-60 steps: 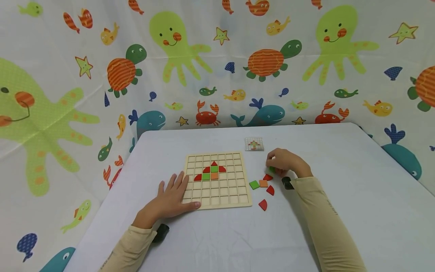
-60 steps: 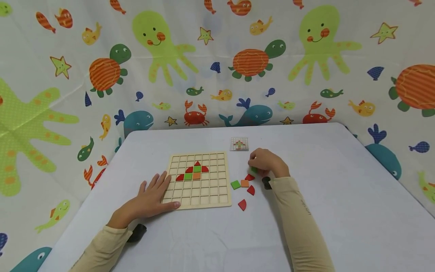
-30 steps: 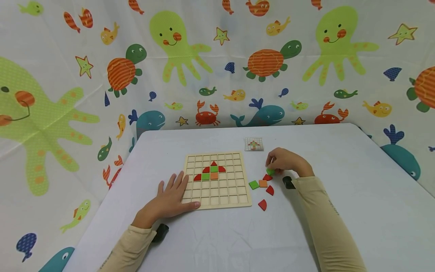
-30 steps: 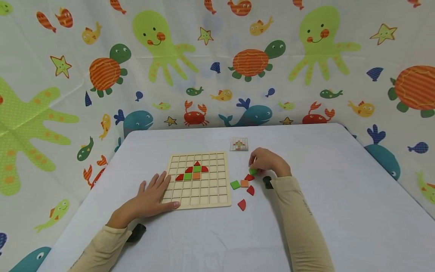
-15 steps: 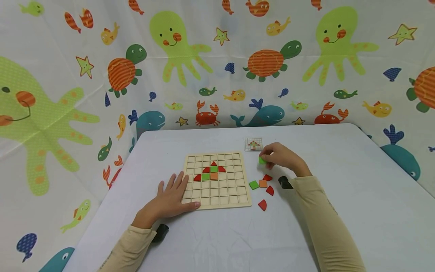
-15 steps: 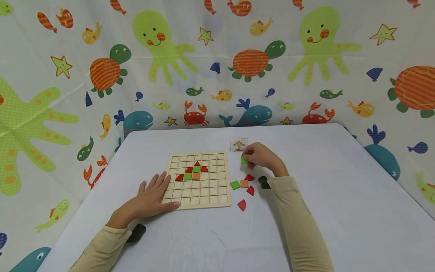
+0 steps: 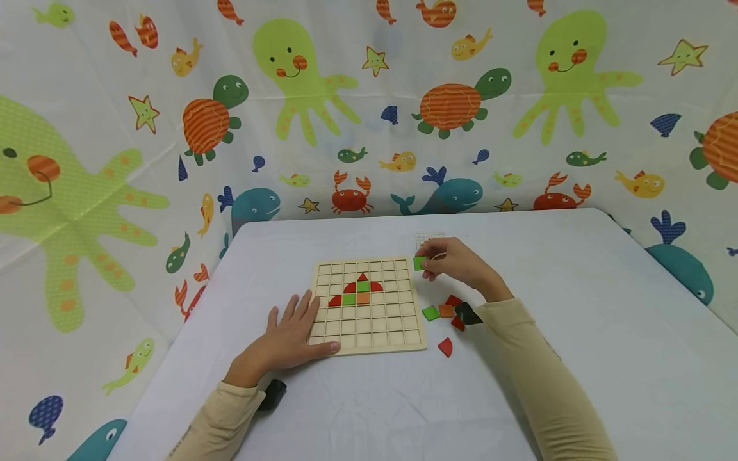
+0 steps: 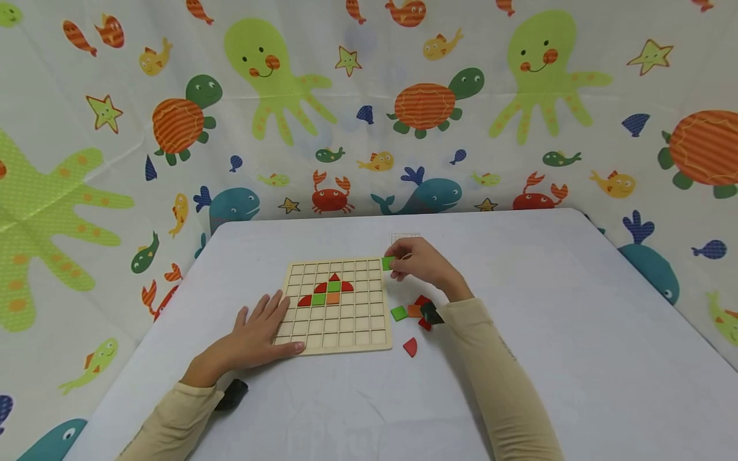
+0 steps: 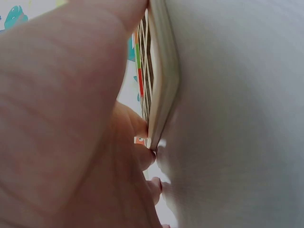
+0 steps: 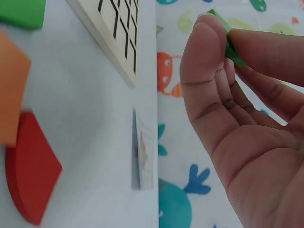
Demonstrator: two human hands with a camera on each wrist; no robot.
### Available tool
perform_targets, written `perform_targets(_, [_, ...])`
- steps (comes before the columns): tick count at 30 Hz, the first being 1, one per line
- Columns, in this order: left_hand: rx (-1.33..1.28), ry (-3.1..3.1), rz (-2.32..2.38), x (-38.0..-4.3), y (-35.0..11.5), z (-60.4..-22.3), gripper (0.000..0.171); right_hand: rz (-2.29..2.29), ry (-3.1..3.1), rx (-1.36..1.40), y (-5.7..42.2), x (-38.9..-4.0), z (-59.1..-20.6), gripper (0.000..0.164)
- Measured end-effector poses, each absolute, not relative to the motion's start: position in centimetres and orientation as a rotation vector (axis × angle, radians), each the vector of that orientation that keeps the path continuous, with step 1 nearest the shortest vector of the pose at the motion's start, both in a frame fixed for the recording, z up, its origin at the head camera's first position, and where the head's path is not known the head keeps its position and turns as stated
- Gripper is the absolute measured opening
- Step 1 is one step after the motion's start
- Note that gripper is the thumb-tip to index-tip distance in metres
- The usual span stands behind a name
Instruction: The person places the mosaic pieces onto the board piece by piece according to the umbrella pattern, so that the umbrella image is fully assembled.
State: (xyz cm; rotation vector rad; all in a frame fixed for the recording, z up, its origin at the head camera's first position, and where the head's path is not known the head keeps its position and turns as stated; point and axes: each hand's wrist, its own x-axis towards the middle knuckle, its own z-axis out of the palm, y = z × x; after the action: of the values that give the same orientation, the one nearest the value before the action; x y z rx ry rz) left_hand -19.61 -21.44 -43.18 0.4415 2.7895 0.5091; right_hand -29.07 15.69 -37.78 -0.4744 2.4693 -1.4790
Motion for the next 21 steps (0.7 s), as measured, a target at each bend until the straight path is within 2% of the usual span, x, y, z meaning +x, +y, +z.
perform_targets(6, [0.441,2.783,0.52,-19.6,-21.4,-43.1,0.117,-1.511,2.419,-0.544,14.0,-28.7,-38.1,0.022])
perform_targets(21, [0.439,2.795,0.517,-19.4,-21.3,-43.1,0.117,-1.549,2.314,-0.625,10.3,-27.7,-39.2,0.014])
